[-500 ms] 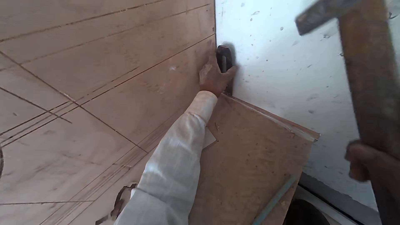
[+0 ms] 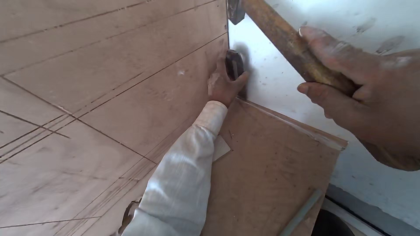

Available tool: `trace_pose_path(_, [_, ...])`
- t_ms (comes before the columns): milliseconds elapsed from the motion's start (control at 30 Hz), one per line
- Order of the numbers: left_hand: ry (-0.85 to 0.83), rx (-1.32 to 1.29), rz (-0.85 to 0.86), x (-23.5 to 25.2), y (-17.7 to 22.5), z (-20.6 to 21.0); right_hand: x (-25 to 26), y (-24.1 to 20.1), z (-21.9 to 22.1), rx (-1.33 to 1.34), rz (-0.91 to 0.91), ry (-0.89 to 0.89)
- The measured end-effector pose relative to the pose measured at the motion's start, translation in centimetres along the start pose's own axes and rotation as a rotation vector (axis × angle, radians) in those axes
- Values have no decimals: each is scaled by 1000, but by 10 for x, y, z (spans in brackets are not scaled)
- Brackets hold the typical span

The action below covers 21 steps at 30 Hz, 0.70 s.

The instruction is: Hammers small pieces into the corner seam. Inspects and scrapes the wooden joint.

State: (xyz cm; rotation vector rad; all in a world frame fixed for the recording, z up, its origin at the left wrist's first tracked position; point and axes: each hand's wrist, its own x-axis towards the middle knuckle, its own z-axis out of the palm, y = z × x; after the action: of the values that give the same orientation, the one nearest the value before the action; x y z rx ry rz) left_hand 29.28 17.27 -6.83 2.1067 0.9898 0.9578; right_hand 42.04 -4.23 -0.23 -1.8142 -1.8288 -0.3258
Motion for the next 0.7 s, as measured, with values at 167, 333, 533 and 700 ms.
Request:
trace_pose_path(167, [19,24,32,1,-3,1,-3,6,12,26,1,4])
trace_pose_path(333, [5,50,37,3,-3,2,-7,15,18,87,22,-2])
trace_pose_path(533, [-42,95,19,5,4,0,-8,20,13,93,31,-33])
trace_pose_path(700, [-64,119,-14,6,10,0,-5,24,7,90,13,-29])
